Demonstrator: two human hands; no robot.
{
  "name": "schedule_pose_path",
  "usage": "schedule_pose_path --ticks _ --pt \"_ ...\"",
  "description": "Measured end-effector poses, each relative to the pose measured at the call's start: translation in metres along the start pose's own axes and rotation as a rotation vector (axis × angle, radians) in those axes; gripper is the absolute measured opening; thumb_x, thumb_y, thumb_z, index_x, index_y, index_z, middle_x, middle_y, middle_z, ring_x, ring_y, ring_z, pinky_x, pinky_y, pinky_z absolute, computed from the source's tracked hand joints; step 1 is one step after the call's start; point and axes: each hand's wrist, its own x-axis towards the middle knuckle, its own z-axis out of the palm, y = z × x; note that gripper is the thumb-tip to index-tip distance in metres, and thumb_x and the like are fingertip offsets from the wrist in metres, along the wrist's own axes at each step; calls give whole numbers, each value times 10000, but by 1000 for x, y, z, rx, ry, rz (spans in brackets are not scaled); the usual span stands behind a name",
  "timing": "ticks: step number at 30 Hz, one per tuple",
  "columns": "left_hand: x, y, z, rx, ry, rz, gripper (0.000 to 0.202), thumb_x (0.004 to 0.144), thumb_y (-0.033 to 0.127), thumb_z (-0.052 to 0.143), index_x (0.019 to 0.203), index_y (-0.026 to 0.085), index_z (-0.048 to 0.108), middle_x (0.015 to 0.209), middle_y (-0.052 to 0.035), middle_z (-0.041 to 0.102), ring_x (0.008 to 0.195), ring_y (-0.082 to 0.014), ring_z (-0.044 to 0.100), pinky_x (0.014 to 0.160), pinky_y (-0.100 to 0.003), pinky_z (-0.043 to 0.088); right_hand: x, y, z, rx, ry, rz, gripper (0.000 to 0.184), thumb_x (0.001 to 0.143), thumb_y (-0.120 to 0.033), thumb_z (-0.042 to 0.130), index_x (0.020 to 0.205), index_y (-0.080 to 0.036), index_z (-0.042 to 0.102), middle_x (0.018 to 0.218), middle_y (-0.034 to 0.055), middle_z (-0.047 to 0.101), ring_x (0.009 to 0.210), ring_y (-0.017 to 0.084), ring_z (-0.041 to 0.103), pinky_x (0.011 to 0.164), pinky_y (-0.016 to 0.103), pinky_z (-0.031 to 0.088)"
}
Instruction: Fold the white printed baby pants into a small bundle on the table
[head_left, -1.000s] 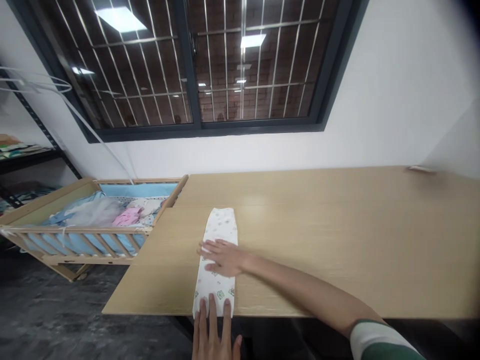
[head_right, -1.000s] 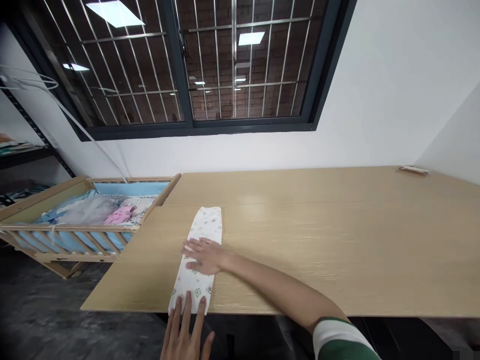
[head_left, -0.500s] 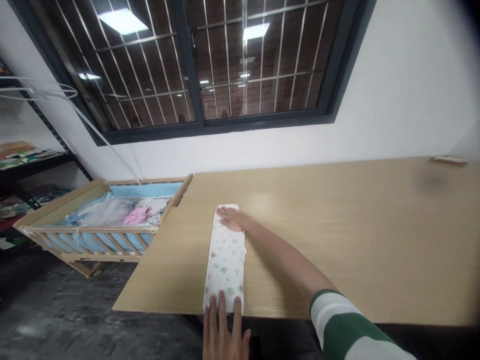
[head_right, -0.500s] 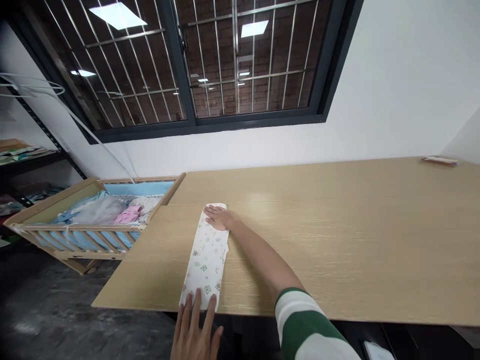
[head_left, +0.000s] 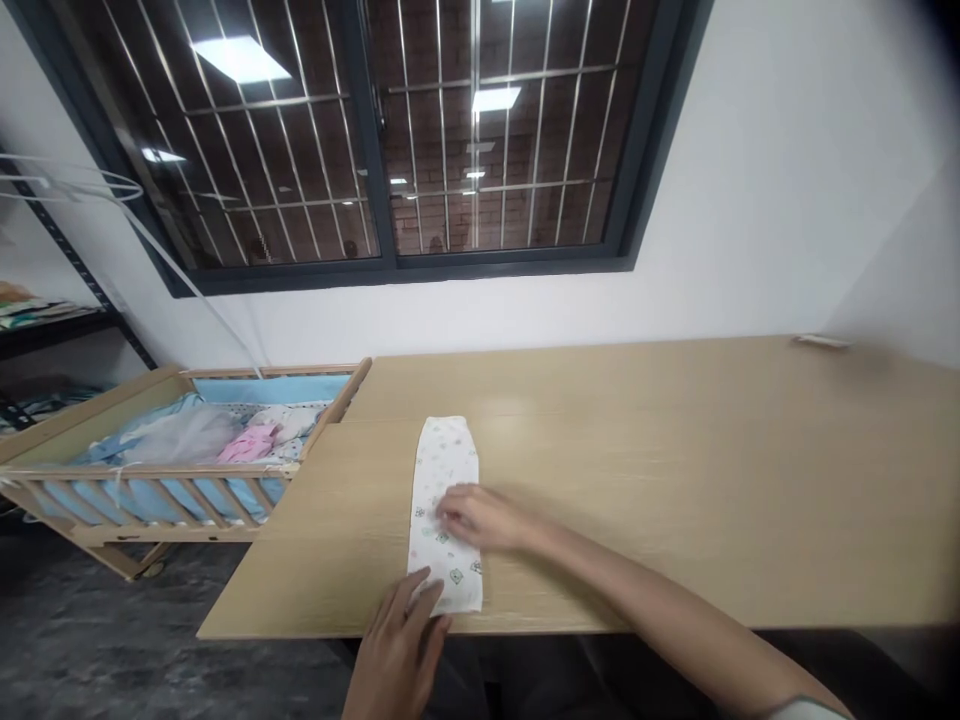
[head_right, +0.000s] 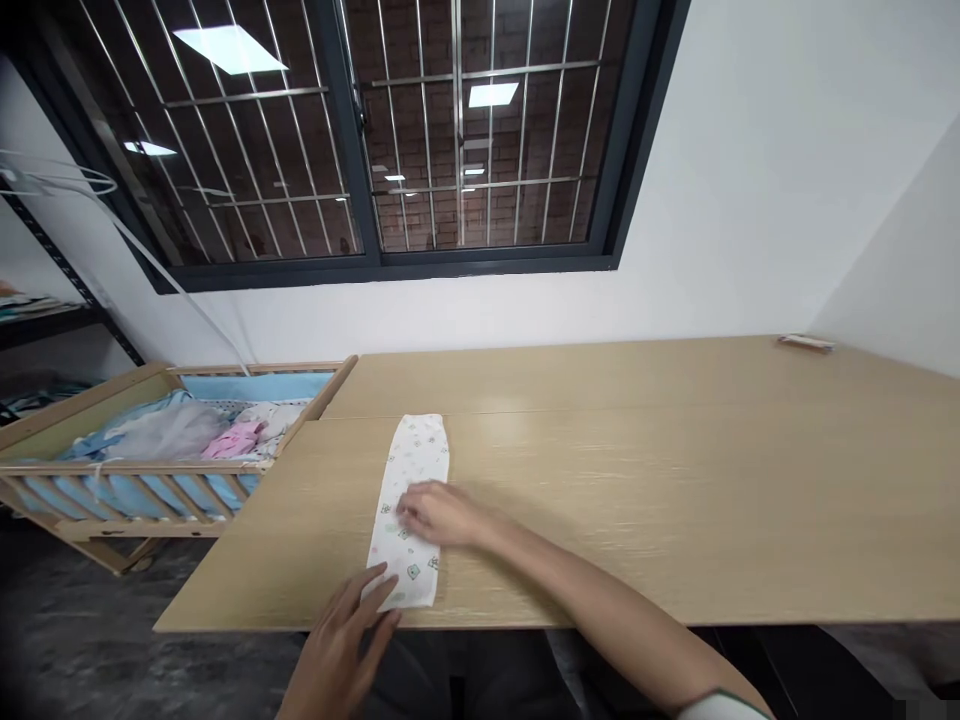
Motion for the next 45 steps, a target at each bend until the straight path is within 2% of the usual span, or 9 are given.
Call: schedule_pose_path --ticks 4,8,15,19,24,31,37,41,45 --pt "-8 -14 -5 -16 -31 101 315 1000 364 512 1285 271 608 1255 -70 692 1153 -204 666 941 -322 601 -57 -53 4 74 -80 -41 287 998 -392 521 1093 -198 709 1044 100 688 1008 222 640 921 339 498" --pt "-13 -18 -6 16 -20 188 365 989 348 530 1341 259 575 1263 -83 692 1153 -209 669 940 -316 598 -93 -75 13 -38 -19 46 442 966 -496 565 1288 -200 631 1197 137 655 1138 276 589 1033 414 451" --pt "0 -7 -26 -88 -5 261 447 924 4 374 1159 264 651 983 -28 746 881 -135 725 794 -236 605 -113 -93 30 -100 22 118 357 978 -147 428 1259 -241 627 1153 125 664 1065 254 608 942 403 500" --pt "4 0 -39 -231 16 256 391 961 50 359 1148 235 647 960 -46 726 877 -108 724 806 -177 583 -120 -114 9 21 53 147 325 969 -158 438 1179 -266 660 1137 109 647 1073 227 612 960 350 515" --pt "20 -3 -64 -287 29 133 265 1005 246 505 1236 261 634 1056 -40 747 958 -134 734 856 -185 580 -114 -124 -42 164 94 171 390 1021 -239 425 1367 -317 586 1152 91 639 1061 199 639 920 310 540" --pt "122 -27 -82 -262 13 -70 262 1011 336 476 1098 235 702 1096 -38 755 1018 -184 701 923 -304 553 -51 -55 -77 197 347 202 305 1027 -359 477 1244 -219 640 1139 98 674 1035 226 636 927 370 509" --pt "204 -56 -29 -131 -278 -300 311 992 231 419 1071 173 714 1105 -86 750 1040 -197 665 902 -271 476 14 38 -50 110 400 386 234 966 -195 485 1090 -150 678 1112 113 669 1051 217 608 937 335 482" --pt "224 -64 10 -45 -324 -368 268 973 184 458 1061 153 709 1072 -120 745 1018 -204 660 835 -256 454 37 76 -25 36 337 582 280 923 -112 447 1068 -127 686 1104 118 679 1073 222 598 965 329 463" --pt "223 -58 28 54 -317 -393 281 969 164 457 1149 125 670 1145 -158 708 1071 -234 634 859 -285 451 43 85 -13 12 320 634 320 904 -93 433 1102 -105 684 1120 145 672 1073 238 612 955 342 474"
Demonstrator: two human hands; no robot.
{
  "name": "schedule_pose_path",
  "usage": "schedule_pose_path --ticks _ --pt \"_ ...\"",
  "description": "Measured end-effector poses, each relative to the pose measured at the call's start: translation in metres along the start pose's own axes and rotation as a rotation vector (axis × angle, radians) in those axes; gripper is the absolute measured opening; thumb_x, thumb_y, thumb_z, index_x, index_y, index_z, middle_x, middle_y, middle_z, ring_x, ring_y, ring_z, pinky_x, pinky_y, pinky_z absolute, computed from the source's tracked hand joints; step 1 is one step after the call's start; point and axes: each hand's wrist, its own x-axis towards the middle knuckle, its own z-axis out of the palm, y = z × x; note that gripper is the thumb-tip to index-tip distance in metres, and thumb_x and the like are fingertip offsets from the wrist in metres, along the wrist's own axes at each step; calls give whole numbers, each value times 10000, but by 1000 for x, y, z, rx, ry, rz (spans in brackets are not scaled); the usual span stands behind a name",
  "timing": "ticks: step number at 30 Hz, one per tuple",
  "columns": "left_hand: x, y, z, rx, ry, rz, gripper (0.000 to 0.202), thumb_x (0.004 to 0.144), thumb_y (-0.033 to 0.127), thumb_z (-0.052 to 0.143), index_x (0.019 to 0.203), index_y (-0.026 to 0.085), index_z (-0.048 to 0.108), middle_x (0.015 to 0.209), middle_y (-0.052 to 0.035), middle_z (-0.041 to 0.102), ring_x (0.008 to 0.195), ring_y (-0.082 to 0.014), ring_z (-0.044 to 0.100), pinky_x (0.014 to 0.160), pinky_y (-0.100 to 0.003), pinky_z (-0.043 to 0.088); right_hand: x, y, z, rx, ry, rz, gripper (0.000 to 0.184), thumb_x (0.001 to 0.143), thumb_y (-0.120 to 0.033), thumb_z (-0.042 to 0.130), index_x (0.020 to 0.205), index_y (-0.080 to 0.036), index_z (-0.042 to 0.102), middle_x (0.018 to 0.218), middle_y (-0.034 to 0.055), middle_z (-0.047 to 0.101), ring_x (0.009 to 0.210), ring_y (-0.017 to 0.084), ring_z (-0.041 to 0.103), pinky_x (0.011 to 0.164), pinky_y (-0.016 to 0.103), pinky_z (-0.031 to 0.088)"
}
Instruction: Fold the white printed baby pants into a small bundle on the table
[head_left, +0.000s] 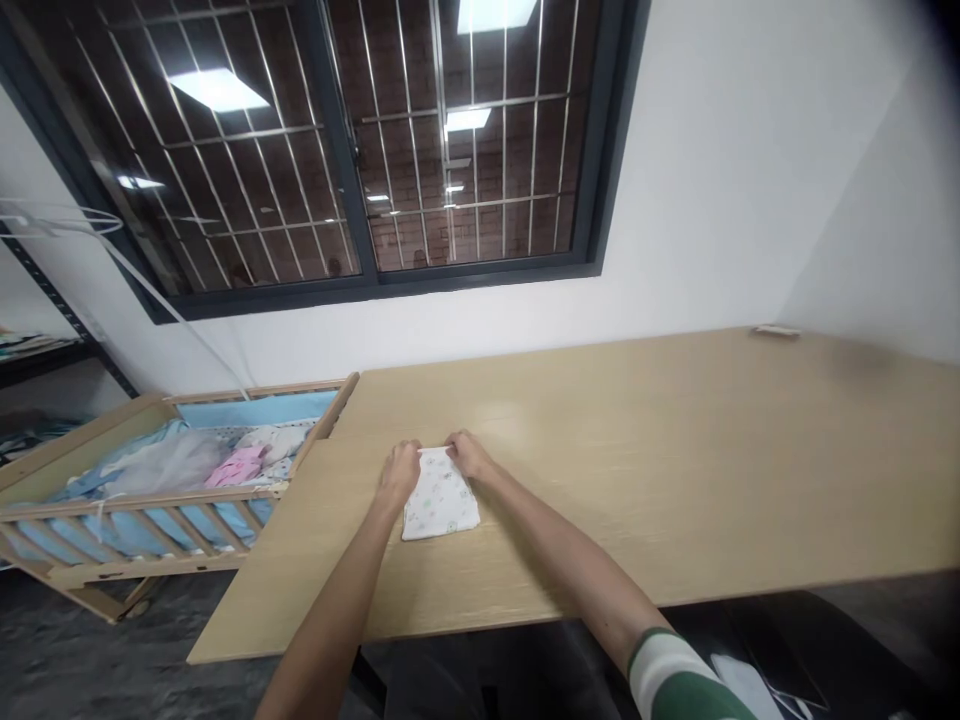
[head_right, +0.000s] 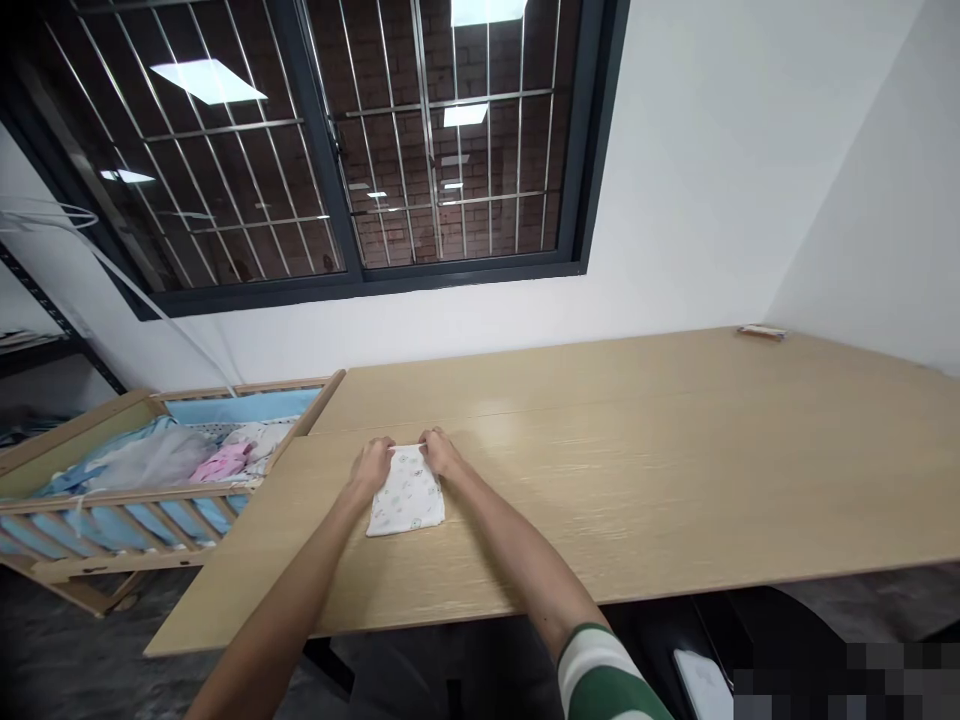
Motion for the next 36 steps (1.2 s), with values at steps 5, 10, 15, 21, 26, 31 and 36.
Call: schedule_pose_path --ticks 5,10,15,21,26,31,36 --pt "-66 18 18 90 101 7 405 1005 238 395 1361 105 538 1338 -196 599 1222 -296 552 997 -389 430 -22 -14 -5 -23 50 -86 434 992 -227 418 1400 -131 531 1375 173 562 1292 269 503 1108 397 373" --pt "-157 28 58 256 269 96 462 1001 403 422 1262 95 646 1297 -220 633 1204 -360 574 952 -469 485 -65 -53 -4 66 -228 -552 530 1041 -446 402 1532 -245 403 1625 85 332 1485 247 310 1210 400 246" --pt "-178 24 80 294 294 162 451 993 416 446 1195 118 717 1171 -205 704 1147 -372 617 980 -532 477 -79 -62 22 91 -535 -663 585 1062 -499 308 1581 -230 321 1667 65 214 1541 205 174 1247 385 142" --pt "-169 19 83 263 318 117 483 989 430 463 1350 154 628 1393 -225 588 1284 -388 540 978 -514 486 -28 -21 39 -73 -463 -494 624 1053 -545 262 1602 -252 243 1667 40 198 1551 199 116 1255 446 59" --pt "-169 14 85 291 313 131 503 994 442 461 1407 181 580 1423 -217 570 1285 -376 547 974 -495 491 19 2 39 -162 -379 -395 671 1042 -551 224 1611 -197 213 1668 70 181 1550 213 125 1252 426 77" --pt "-169 19 79 267 259 100 482 1008 424 441 1386 173 601 1418 -219 575 1295 -377 540 1002 -489 464 28 8 43 -189 -342 -371 702 1028 -564 207 1608 -169 232 1665 96 205 1548 231 137 1246 436 80" --pt "-162 7 60 213 158 105 371 1016 235 425 1306 194 652 1363 -148 639 1216 -290 606 987 -414 450 -4 -3 30 -166 -147 -380 668 1036 -514 265 1601 -159 233 1671 142 183 1535 290 138 1218 494 132"
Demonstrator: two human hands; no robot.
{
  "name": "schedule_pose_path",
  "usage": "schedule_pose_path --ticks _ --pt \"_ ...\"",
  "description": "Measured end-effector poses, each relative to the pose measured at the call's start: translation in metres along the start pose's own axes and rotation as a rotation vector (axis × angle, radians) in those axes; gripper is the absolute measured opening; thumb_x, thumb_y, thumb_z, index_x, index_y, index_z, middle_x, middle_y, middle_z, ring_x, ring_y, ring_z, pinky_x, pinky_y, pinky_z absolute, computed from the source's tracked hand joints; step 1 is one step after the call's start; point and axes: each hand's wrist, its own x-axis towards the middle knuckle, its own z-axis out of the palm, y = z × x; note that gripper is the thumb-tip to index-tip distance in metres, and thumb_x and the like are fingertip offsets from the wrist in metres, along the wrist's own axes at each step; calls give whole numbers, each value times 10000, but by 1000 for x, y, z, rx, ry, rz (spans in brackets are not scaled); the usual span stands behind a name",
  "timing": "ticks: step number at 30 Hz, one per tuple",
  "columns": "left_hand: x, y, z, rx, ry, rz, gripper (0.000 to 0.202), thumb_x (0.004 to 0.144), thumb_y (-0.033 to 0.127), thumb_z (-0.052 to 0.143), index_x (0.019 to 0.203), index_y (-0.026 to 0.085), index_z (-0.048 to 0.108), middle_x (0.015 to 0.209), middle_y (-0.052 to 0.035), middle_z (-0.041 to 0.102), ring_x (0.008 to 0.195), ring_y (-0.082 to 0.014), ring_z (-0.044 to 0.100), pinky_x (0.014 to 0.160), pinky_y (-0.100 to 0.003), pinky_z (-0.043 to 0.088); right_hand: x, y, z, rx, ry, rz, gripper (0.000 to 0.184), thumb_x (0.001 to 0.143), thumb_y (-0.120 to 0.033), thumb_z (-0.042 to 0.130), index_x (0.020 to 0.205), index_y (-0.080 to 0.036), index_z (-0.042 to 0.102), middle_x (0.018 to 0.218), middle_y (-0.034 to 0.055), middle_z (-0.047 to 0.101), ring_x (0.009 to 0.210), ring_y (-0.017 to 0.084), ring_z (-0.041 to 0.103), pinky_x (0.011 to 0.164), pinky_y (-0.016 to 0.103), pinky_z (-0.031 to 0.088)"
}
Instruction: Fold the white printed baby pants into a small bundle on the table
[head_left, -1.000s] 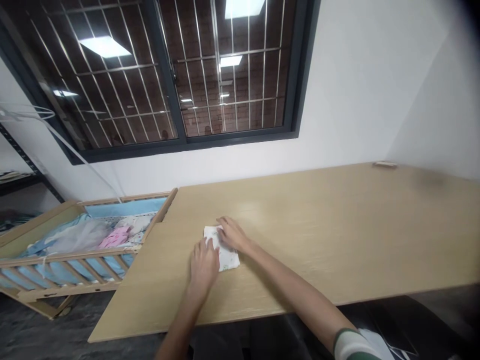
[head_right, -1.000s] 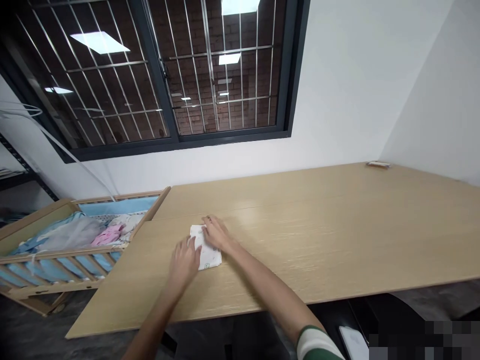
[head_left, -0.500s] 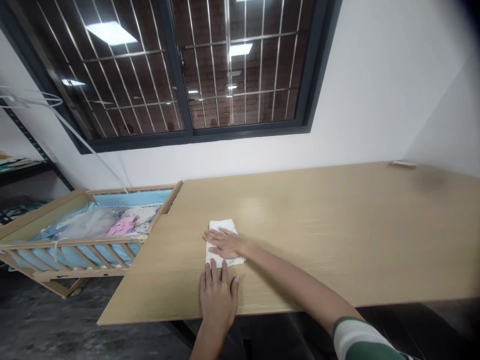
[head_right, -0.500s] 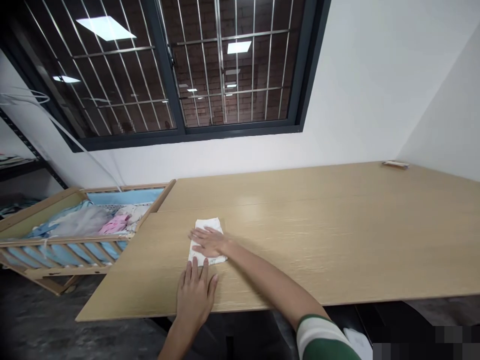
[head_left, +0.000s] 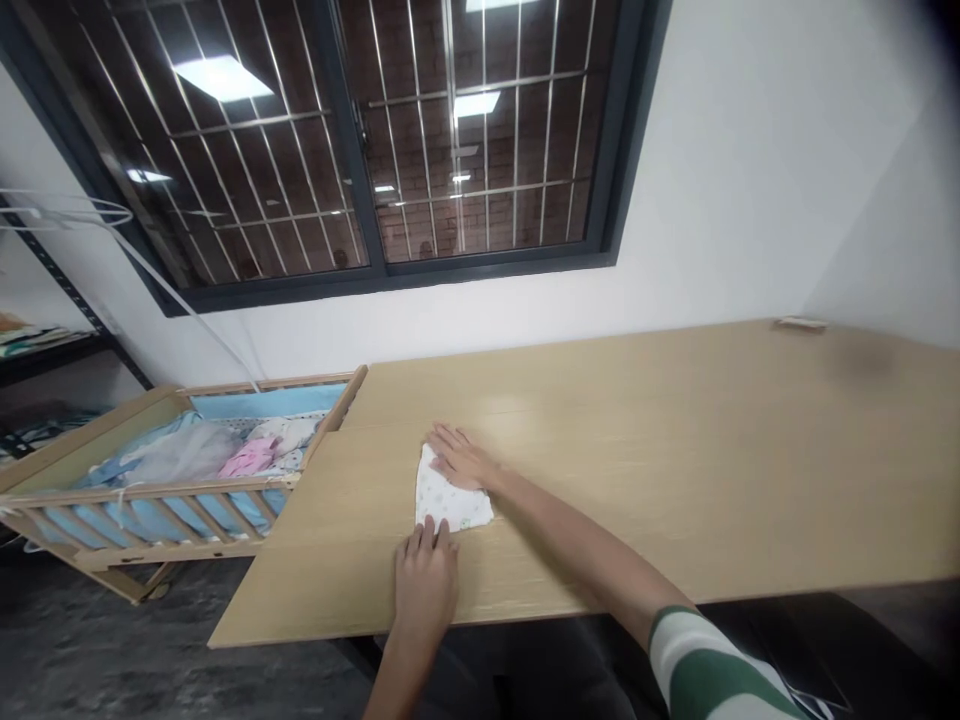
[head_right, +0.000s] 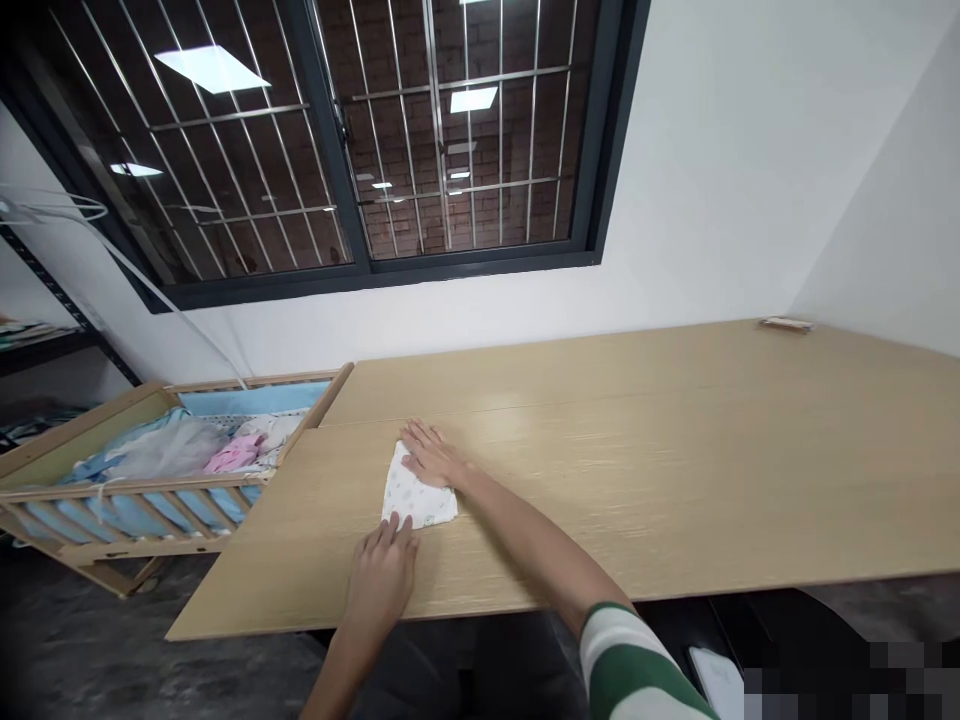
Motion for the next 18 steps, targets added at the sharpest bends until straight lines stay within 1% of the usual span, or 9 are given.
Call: schedule_pose_path --ticks 2,5,6,8,10,12,14,16,18 --pt "5 -14 -4 -80 -22 1 344 1003 174 436 1244 210 679 1272 -107 699 1126 -248 648 966 -386 444 -21 -13 -10 3 60 24 608 1022 -472 366 1555 -179 342 1606 175 318 1461 332 286 1169 522 227" --pt "14 -33 -6 -202 -21 -20 298 993 167 464 1127 254 715 1176 -60 736 1077 -232 657 984 -406 405 -56 -32 -25 37 10 25 483 987 -470 478 1377 -196 554 1360 173 560 1263 333 496 1089 524 326" --pt "17 -38 -6 -229 -23 -21 289 996 174 462 1085 258 723 1158 -54 737 1077 -234 652 994 -420 389 -68 -38 -30 51 -24 20 475 967 -500 513 1321 -194 592 1295 166 595 1222 332 525 1073 521 340" --pt "22 -44 -6 -265 -43 -14 296 1007 189 433 1031 248 723 1118 -57 739 1072 -239 643 1001 -444 365 -92 -48 -38 71 -81 7 517 904 -549 603 1274 -188 613 1260 160 611 1196 341 546 1057 511 353" --pt "26 -47 -6 -294 -73 -13 317 1018 203 394 1036 233 709 1079 -67 741 1061 -244 639 997 -458 356 -114 -56 -44 89 -111 -12 549 862 -500 665 1306 -188 582 1295 160 602 1214 343 542 1057 493 354" --pt "25 -49 -10 -343 -98 -10 330 1022 221 365 1069 231 692 1081 -73 739 1064 -246 636 987 -461 359 -133 -63 -47 119 -119 -28 504 882 -360 633 1348 -193 538 1305 150 608 1213 318 551 1058 466 359" --pt "21 -51 -16 -418 -119 12 334 1023 252 350 1079 240 679 1099 -69 735 1074 -243 635 989 -459 365 -147 -69 -48 154 -94 -16 435 918 -236 531 1352 -203 527 1263 134 638 1182 289 572 1048 439 373" --pt "14 -54 -24 -505 -141 40 284 1007 315 402 1073 255 672 1125 -59 729 1102 -245 630 1009 -461 366 -156 -73 -48 202 -41 37 373 956 -206 450 1314 -206 552 1209 128 665 1151 280 589 1019 417 402" --pt "9 -58 -28 -586 -150 48 227 940 382 537 1086 270 670 1167 -50 720 1146 -261 619 1039 -467 368 -158 -73 -48 289 24 93 328 995 -256 419 1283 -206 568 1193 127 675 1130 281 602 977 398 436"
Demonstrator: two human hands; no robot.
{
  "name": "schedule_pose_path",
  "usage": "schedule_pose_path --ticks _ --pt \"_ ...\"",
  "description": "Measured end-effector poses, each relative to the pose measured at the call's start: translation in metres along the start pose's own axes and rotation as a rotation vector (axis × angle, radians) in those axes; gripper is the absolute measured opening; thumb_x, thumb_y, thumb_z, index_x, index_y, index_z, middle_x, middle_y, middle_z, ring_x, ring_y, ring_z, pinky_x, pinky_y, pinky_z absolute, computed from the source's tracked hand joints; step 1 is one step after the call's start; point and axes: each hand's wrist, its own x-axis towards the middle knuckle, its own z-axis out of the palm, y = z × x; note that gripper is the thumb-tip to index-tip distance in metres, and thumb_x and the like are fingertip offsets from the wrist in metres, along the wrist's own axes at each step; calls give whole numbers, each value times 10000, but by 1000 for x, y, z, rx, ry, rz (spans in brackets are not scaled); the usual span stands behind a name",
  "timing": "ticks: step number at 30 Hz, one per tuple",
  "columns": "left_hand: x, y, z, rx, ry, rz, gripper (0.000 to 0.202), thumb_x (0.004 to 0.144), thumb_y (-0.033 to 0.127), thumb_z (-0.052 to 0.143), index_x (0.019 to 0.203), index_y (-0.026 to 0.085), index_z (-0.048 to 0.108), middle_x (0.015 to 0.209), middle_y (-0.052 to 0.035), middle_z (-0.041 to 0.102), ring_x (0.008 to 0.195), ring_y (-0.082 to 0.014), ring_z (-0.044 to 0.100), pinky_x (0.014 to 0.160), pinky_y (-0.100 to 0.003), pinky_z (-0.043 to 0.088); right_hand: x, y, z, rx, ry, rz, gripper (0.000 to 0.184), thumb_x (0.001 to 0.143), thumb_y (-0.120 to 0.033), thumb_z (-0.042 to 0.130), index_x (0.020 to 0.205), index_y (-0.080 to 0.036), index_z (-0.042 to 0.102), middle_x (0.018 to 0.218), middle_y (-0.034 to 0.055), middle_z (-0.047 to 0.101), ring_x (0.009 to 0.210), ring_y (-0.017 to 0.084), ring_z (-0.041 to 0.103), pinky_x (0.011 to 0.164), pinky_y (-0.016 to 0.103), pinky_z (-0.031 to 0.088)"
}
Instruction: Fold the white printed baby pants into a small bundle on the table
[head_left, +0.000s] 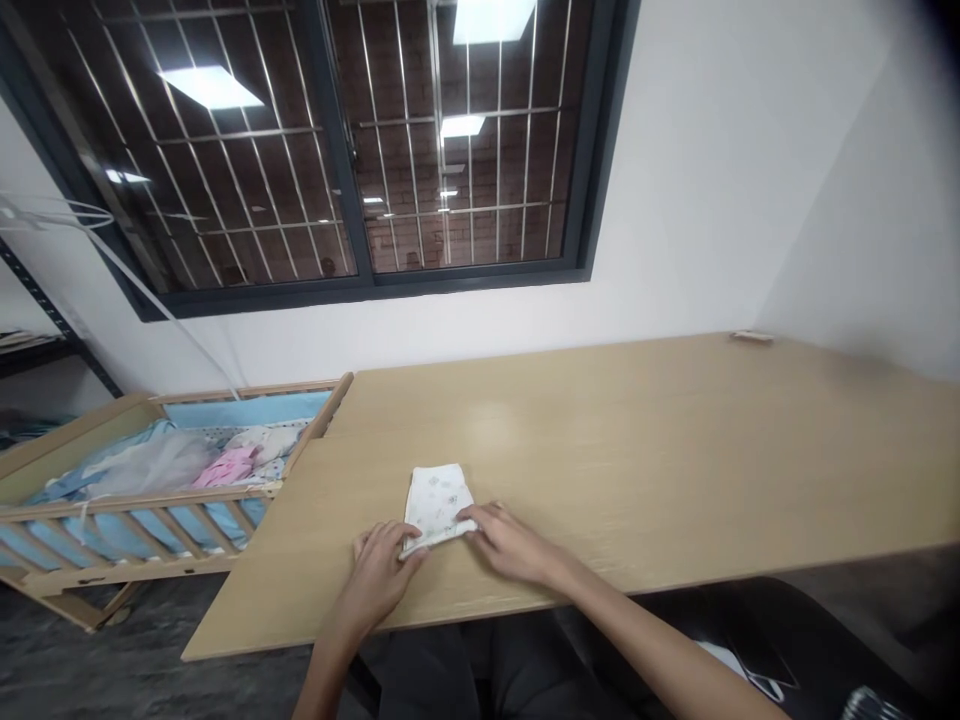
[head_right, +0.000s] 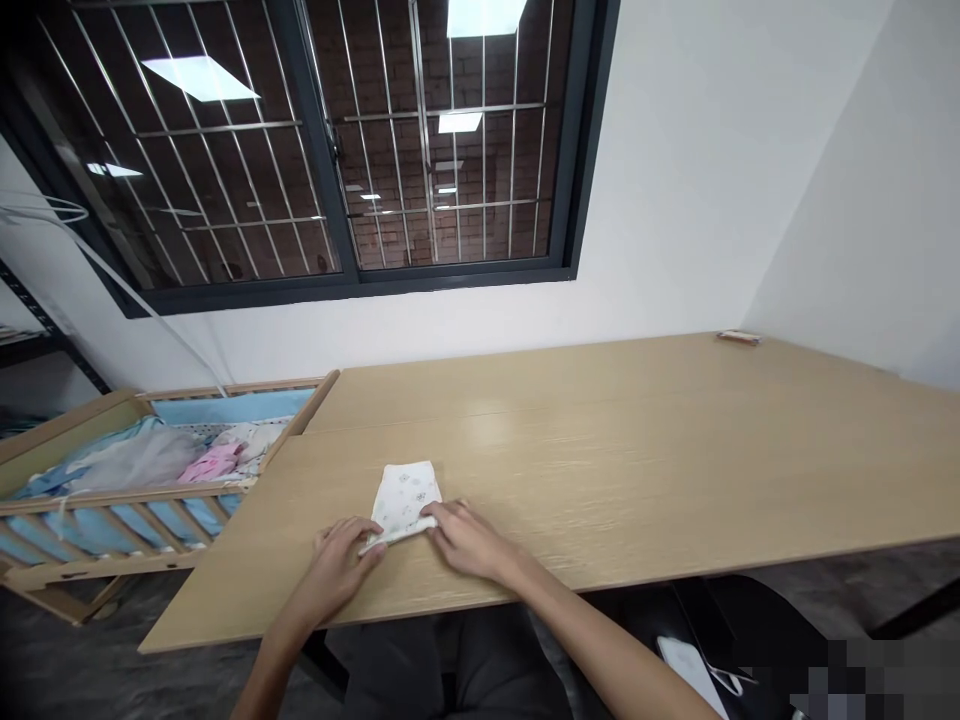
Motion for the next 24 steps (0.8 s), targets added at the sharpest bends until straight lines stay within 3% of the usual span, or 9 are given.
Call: schedule_pose_path --ticks 3,6,8,12,17,19,21,24 --pt "4 -5 1 -154 23 -44 273 840 414 646 1058 252 682 1092 -53 746 1062 -266 669 998 -430 445 10 9 1 173 98 39 289 1015 -334 427 1218 -205 587 1163 112 687 1042 260 633 896 364 481" --pt "25 -12 9 -281 81 -130 261 882 434 568 976 208 661 930 -65 764 862 -231 719 817 -345 542 33 24 6 263 226 115 260 996 -362 469 1130 -182 602 1037 96 703 915 233 641 807 336 499" --pt "44 -15 14 -279 142 -181 284 918 422 521 1039 184 618 959 -86 763 842 -215 728 753 -309 555 52 34 13 278 325 195 241 981 -341 484 1107 -167 593 991 93 697 877 222 637 779 323 495" --pt "79 -18 19 -164 222 -271 279 946 329 521 1168 163 549 1009 -116 754 870 -203 729 754 -288 536 84 49 23 243 455 328 215 957 -268 500 1131 -159 563 981 96 681 869 211 638 766 304 484" --pt "96 -16 23 40 231 -308 242 925 212 551 1161 159 569 983 -147 743 1022 -281 699 873 -364 492 101 61 30 141 433 391 285 948 -214 504 1226 -150 512 995 99 672 865 207 640 754 294 490" --pt "95 -12 26 103 244 -302 292 934 211 523 1213 130 552 1068 -191 720 1111 -319 663 946 -420 464 100 60 30 49 438 390 313 953 -208 497 1259 -147 508 1087 130 662 948 221 641 806 310 495" --pt "94 -6 30 147 274 -283 413 961 286 491 1333 106 482 1272 -238 636 1261 -341 573 1038 -462 412 97 56 29 -90 475 343 363 967 -230 480 1318 -141 500 1220 173 619 1081 251 613 898 353 486" --pt "93 3 41 182 250 -135 667 999 485 383 1519 84 270 1579 -239 352 1471 -317 340 1164 -452 305 94 45 28 -267 408 112 455 996 -282 429 1429 -147 463 1412 197 519 1272 282 514 1058 429 408"
